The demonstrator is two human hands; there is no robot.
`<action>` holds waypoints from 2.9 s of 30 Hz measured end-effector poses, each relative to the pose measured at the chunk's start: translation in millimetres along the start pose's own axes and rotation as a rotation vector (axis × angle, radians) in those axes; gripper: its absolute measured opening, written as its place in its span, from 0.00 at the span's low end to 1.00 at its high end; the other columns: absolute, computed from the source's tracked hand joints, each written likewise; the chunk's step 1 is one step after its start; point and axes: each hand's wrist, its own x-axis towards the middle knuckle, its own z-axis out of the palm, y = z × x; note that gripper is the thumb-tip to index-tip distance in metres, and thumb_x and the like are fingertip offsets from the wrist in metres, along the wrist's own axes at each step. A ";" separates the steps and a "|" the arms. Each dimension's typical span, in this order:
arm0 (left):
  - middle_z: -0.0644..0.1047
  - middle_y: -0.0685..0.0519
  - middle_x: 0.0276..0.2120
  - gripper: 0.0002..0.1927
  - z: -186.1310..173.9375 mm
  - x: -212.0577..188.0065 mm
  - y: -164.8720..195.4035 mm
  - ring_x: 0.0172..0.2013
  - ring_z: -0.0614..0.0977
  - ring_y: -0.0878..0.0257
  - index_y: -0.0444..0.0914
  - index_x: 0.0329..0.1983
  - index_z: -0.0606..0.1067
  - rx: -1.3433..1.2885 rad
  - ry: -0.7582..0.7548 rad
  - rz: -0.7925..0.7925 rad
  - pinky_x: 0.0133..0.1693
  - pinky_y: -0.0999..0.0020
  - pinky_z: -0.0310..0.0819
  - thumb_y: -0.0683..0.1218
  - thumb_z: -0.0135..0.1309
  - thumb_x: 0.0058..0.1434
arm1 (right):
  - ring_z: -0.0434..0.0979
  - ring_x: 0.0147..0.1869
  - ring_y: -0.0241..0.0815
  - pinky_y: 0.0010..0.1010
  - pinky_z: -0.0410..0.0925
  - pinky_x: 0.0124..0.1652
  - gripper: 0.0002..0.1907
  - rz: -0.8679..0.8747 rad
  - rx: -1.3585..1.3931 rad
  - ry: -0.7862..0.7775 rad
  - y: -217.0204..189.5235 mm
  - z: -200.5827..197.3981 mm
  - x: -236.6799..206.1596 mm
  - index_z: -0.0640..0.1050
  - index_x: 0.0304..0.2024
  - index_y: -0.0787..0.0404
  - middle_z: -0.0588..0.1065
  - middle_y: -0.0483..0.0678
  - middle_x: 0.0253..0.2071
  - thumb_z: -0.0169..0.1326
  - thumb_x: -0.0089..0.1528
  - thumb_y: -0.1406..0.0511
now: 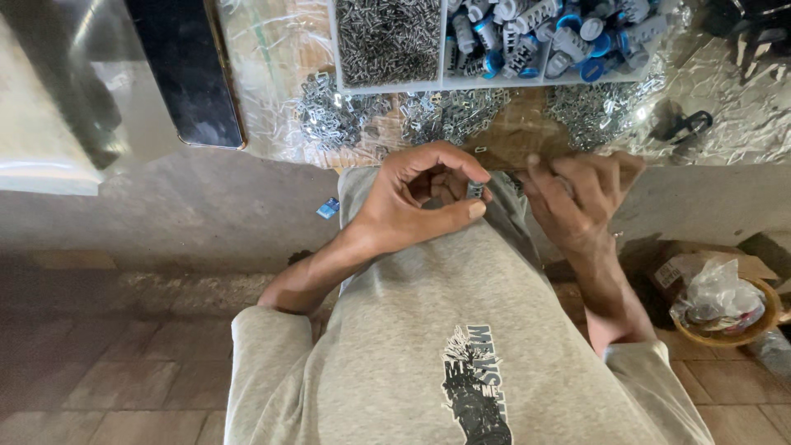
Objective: The person sits at a workbench and assembles small metal fittings by hand, picking components from trays of small metal parts and pressing or twisting them together with both hands, working on one fitting at a time.
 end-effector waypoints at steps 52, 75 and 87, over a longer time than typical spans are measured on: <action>0.83 0.54 0.37 0.14 -4.8 10.4 4.5 0.32 0.80 0.77 0.36 0.57 0.79 0.078 -0.055 0.025 0.32 0.85 0.74 0.39 0.63 0.69 | 0.71 0.37 0.41 0.43 0.59 0.56 0.18 0.233 -0.060 -0.073 -6.5 3.1 0.9 0.81 0.61 0.62 0.72 0.45 0.34 0.62 0.72 0.60; 0.83 0.53 0.42 0.14 0.5 0.0 -10.0 0.37 0.82 0.76 0.35 0.59 0.78 -0.013 -0.036 0.081 0.37 0.84 0.77 0.35 0.60 0.71 | 0.78 0.43 0.48 0.44 0.72 0.46 0.12 0.095 0.693 0.100 -50.9 -14.0 64.4 0.69 0.43 0.62 0.75 0.53 0.41 0.59 0.66 0.74; 0.83 0.52 0.43 0.13 -10.8 -2.0 -10.9 0.35 0.82 0.75 0.36 0.52 0.80 0.166 -0.034 0.119 0.36 0.82 0.76 0.36 0.66 0.65 | 0.76 0.48 0.49 0.41 0.71 0.51 0.13 0.066 0.613 -0.143 -47.9 -18.9 64.7 0.72 0.43 0.63 0.74 0.51 0.44 0.67 0.67 0.69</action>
